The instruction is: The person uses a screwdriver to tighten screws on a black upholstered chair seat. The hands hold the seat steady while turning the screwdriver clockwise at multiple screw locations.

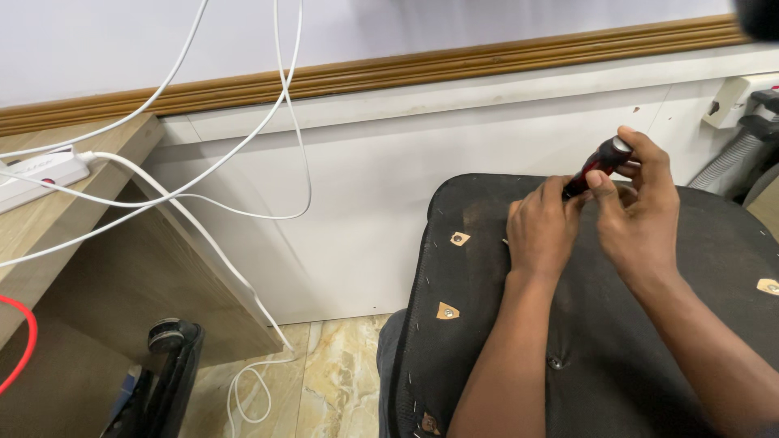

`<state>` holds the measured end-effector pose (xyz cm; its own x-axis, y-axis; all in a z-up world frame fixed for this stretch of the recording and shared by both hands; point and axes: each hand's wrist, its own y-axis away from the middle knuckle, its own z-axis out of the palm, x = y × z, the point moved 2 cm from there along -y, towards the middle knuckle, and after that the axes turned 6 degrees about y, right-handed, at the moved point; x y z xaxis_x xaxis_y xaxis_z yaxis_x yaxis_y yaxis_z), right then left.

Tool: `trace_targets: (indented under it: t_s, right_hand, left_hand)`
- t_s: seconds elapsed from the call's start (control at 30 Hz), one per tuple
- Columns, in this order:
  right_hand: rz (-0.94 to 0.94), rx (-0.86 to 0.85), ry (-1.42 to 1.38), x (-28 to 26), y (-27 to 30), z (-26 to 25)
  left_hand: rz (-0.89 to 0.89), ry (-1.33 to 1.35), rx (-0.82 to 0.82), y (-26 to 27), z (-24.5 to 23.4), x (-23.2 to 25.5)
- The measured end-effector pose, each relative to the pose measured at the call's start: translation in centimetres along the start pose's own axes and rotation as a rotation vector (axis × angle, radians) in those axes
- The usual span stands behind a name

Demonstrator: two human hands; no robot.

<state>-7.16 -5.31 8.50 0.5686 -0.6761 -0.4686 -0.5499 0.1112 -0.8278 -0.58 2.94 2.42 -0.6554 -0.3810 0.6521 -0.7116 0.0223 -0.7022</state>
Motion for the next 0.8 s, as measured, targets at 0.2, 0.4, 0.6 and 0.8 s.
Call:
trace_targets:
  t_s: [0.2,0.4,0.6,0.8]
  right_hand:
    - [-0.111,0.077,0.176,-0.2,0.4,-0.2]
    - [-0.097,0.064,0.153,-0.1,-0.4,-0.4]
    - [-0.015,0.06,0.09,1.4,0.4,-0.4]
    - [0.003,0.01,0.099,1.6,-0.1,-0.4]
  left_hand:
    - [-0.056,-0.003,-0.085,0.3,0.0,-0.9]
    - [-0.275,-0.274,-0.254,0.7,0.3,-2.8]
    - [-0.272,-0.284,-0.266,0.6,0.9,-3.3]
    - [-0.279,-0.312,-0.282,0.5,1.2,-3.5]
